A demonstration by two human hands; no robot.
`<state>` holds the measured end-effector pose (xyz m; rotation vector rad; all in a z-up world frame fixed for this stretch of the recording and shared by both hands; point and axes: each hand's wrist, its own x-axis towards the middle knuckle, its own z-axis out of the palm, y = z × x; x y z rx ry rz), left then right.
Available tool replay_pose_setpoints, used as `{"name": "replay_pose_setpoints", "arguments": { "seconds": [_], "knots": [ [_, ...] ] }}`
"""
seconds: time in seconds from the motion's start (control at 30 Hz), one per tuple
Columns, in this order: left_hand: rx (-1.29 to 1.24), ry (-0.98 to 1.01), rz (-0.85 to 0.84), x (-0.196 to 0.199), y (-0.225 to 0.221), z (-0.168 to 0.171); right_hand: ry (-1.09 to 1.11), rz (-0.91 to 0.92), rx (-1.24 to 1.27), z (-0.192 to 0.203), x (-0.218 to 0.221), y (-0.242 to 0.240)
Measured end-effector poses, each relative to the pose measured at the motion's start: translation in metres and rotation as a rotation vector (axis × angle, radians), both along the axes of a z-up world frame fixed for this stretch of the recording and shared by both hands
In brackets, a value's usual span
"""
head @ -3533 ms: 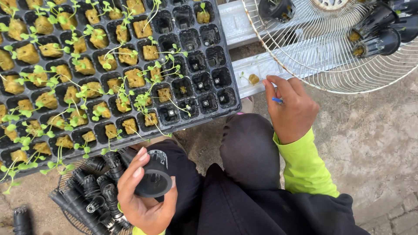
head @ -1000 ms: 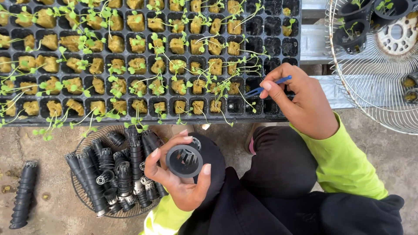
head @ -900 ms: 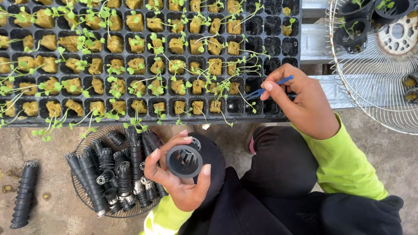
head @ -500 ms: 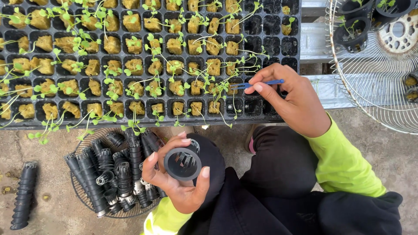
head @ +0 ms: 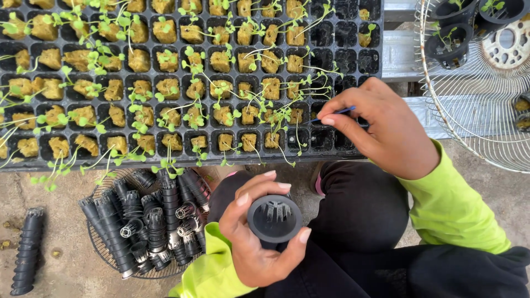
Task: The person transplants seedlings from rockwool cubes into plastic net pots by hand, pressing each seedling into a pot, then placing the filled pots onto a rack. The person then wipes the pots with a stapler.
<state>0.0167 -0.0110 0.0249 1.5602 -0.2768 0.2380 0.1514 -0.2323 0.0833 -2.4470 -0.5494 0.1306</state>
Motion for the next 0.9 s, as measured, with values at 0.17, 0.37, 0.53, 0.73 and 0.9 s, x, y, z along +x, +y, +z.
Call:
{"name": "replay_pose_setpoints", "arguments": {
  "seconds": [0.17, 0.37, 0.53, 0.73, 0.9],
  "knots": [
    [0.035, -0.017, 0.031, 0.004, 0.001, -0.012, -0.009, 0.112, -0.044, -0.006, 0.008, 0.005],
    [0.05, -0.016, 0.056, 0.007, 0.003, -0.012, -0.017, 0.084, -0.044, -0.015, 0.003, 0.014],
    [0.05, -0.009, 0.053, 0.006, 0.004, -0.011, -0.107, 0.035, -0.063, -0.021, -0.011, 0.018],
    [0.034, 0.002, 0.044, 0.004, 0.005, -0.012, -0.168, -0.03, -0.035, -0.027, -0.017, 0.017],
    [0.037, -0.01, 0.042, 0.006, 0.006, -0.013, -0.171, -0.058, 0.016, -0.029, -0.017, 0.013]
  ]
}}
